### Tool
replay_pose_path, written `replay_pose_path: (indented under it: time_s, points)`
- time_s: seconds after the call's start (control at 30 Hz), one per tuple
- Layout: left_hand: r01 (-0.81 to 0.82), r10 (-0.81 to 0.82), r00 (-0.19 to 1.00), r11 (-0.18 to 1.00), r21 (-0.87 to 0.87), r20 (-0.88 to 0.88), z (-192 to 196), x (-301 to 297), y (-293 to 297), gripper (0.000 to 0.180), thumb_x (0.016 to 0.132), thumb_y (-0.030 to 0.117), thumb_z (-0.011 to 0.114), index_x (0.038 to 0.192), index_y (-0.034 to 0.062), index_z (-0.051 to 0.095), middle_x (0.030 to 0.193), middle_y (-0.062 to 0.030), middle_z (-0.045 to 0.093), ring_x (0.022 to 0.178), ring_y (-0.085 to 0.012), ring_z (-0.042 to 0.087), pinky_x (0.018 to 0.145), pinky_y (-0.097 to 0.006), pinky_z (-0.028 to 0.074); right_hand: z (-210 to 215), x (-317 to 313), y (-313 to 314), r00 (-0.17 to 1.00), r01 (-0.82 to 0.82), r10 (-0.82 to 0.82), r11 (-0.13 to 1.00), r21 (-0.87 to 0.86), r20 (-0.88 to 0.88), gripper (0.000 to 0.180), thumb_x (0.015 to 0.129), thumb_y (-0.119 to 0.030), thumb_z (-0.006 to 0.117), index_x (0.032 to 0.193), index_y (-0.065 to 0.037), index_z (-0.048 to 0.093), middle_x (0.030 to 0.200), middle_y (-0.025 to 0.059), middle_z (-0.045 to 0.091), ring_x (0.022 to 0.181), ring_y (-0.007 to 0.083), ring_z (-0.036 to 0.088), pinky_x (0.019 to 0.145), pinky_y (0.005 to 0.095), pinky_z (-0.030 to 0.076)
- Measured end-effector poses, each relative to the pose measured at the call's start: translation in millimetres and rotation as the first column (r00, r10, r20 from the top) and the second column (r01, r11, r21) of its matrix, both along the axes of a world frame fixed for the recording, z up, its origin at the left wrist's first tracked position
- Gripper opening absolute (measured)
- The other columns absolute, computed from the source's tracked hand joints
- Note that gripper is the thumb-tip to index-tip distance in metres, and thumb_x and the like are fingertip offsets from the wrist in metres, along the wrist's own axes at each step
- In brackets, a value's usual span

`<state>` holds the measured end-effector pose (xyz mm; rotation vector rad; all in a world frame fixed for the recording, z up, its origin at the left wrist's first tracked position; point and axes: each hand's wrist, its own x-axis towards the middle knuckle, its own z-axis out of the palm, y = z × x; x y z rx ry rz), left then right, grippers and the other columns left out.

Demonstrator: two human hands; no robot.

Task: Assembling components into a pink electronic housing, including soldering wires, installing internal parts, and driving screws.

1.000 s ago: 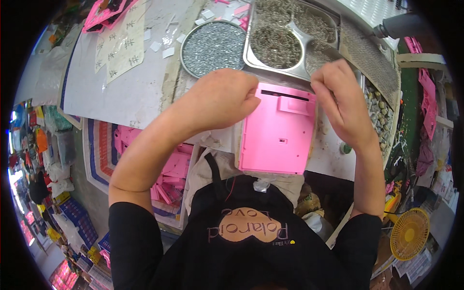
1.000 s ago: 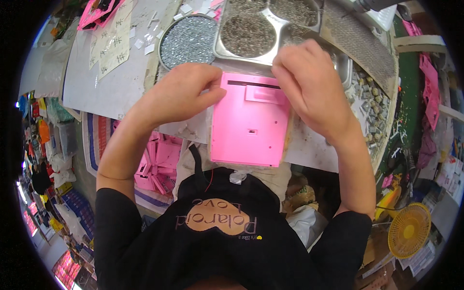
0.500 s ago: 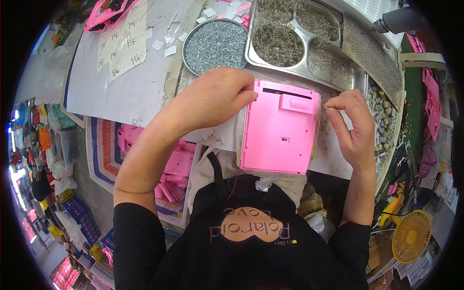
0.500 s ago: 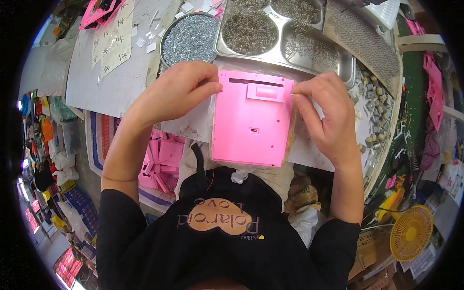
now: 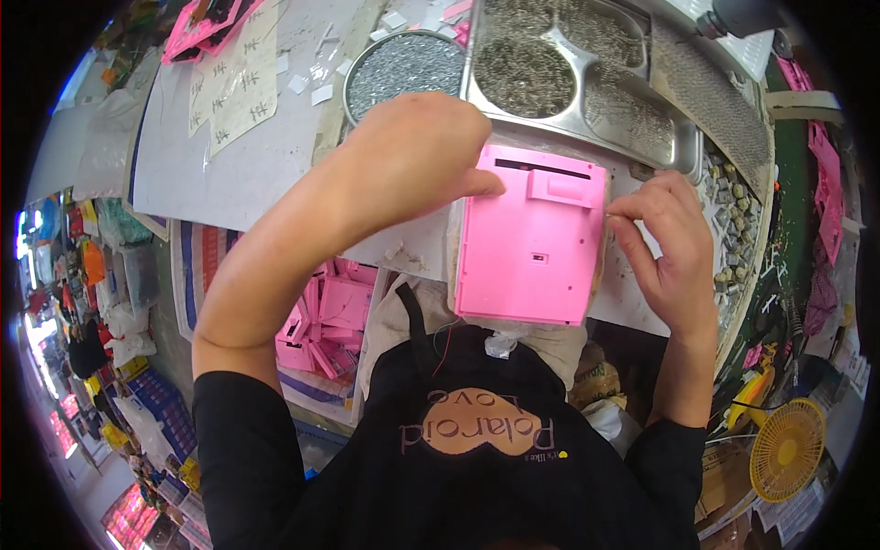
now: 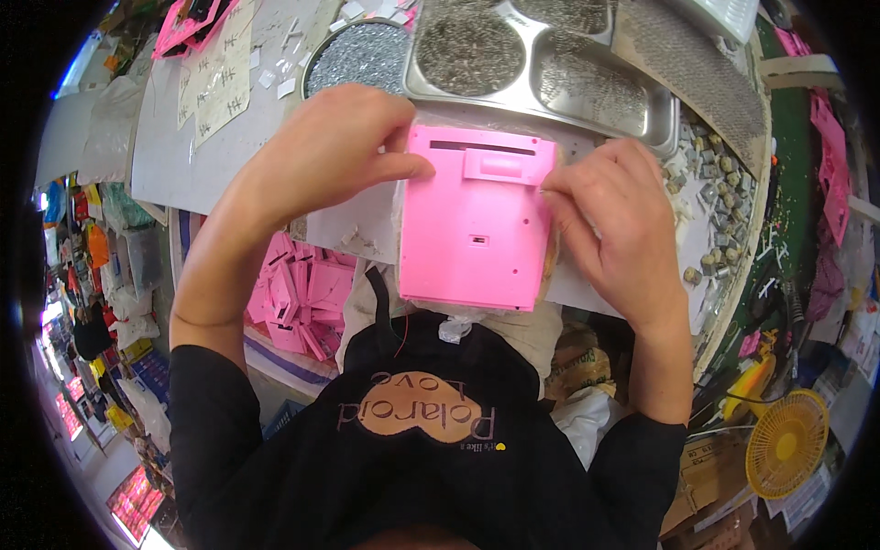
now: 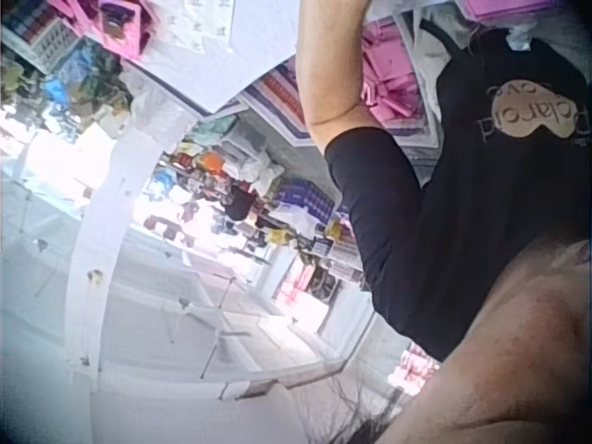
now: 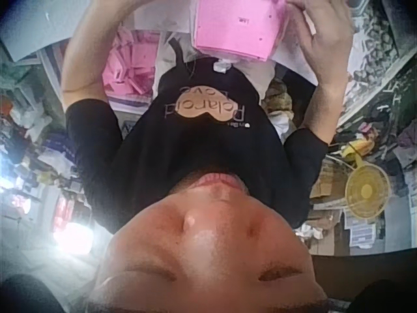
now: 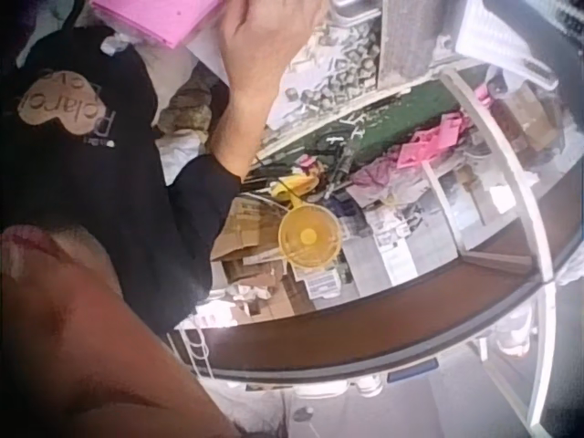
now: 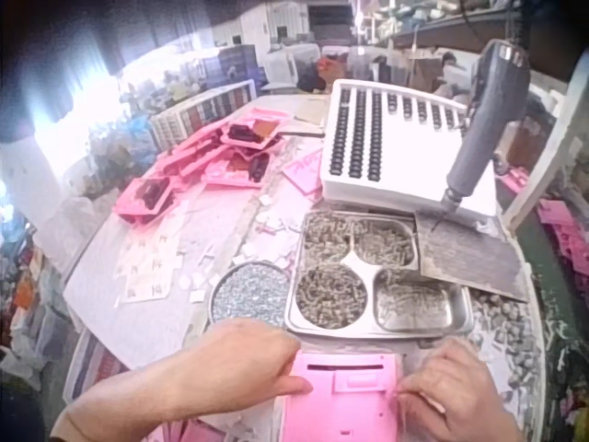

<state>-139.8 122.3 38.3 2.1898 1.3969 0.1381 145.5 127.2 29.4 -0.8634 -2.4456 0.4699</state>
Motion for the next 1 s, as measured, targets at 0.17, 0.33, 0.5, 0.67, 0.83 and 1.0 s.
replay_pose_path:
  time_s: [0.17, 0.33, 0.5, 0.67, 0.83, 1.0]
  points:
    - [-0.021, 0.221, 0.743, 0.951, -0.308, 0.631, 7.5, 45.0, -42.2, 0.021, 0.093, 0.022, 0.076, 0.094, 0.0012, 0.071, 0.073, -0.0003, 0.064, 0.063, -0.0063, 0.055, 0.056, -0.025, 0.043, 5.3, -5.0, -14.8, 0.993, -0.073, 0.075, 0.997, 0.029, -0.093, 0.023, 0.076, -0.006, 0.078, 0.095, -0.005, 0.065, 0.083, 0.0078, 0.063, 0.081, 0.0302, 0.058, 0.083, 0.0447, 0.047]
    - [0.081, 0.603, 0.534, 0.661, -0.746, 0.592, -4.7, 58.3, -45.7, 0.019, 0.097, 0.019, 0.072, 0.099, 0.0007, 0.072, 0.077, 0.0012, 0.066, 0.058, -0.0005, 0.05, 0.049, -0.018, 0.038, 6.0, -3.0, -29.9, 0.996, -0.079, 0.086, 0.986, 0.145, -0.038, 0.027, 0.074, -0.007, 0.08, 0.096, -0.005, 0.066, 0.085, 0.006, 0.064, 0.082, 0.0274, 0.059, 0.088, 0.0502, 0.048]
    - [0.093, 0.667, 0.58, 0.515, -0.852, 0.467, -3.2, 57.5, -47.4, 0.019, 0.096, 0.018, 0.072, 0.101, 0.0005, 0.073, 0.08, -0.0018, 0.07, 0.054, -0.0017, 0.051, 0.045, -0.019, 0.037, 7.1, 0.3, -35.5, 0.995, -0.095, 0.099, 0.983, 0.156, -0.024, 0.026, 0.07, -0.009, 0.079, 0.093, -0.003, 0.068, 0.084, 0.006, 0.064, 0.083, 0.025, 0.06, 0.092, 0.0513, 0.049]
    - [0.105, 0.68, 0.566, 0.501, -0.859, 0.466, 1.2, 55.5, -45.0, 0.017, 0.096, 0.017, 0.072, 0.102, 0.0005, 0.074, 0.08, -0.0011, 0.07, 0.057, -0.0019, 0.052, 0.047, -0.019, 0.038, 8.6, 2.3, -31.6, 0.989, -0.137, 0.146, 0.974, 0.179, -0.037, 0.025, 0.069, -0.01, 0.077, 0.091, -0.001, 0.07, 0.081, 0.0065, 0.064, 0.079, 0.0243, 0.06, 0.087, 0.0485, 0.052]
    - [-0.092, 0.272, 0.692, 0.952, -0.292, 0.669, -14.0, 54.2, -24.9, 0.014, 0.092, 0.015, 0.073, 0.093, 0.0017, 0.077, 0.078, -0.0042, 0.072, 0.062, -0.0114, 0.062, 0.056, -0.026, 0.048, 5.1, 7.5, -19.8, 0.99, -0.041, 0.054, 0.994, 0.104, -0.132, 0.017, 0.078, -0.005, 0.077, 0.093, 0.0, 0.07, 0.082, 0.0089, 0.064, 0.075, 0.0254, 0.06, 0.081, 0.0411, 0.054]
    - [0.014, -0.085, 0.952, 0.972, 0.234, 0.295, -32.4, 59.6, 40.1, 0.016, 0.083, 0.017, 0.072, 0.087, 0.0024, 0.077, 0.081, -0.0149, 0.072, 0.072, -0.0315, 0.069, 0.071, -0.04, 0.056, -16.5, 23.0, -31.0, 0.839, 0.155, -0.437, 0.762, -0.629, -0.323, 0.009, 0.093, 0.0, 0.068, 0.101, 0.003, 0.068, 0.091, 0.0084, 0.069, 0.079, 0.0168, 0.063, 0.081, 0.0317, 0.053]
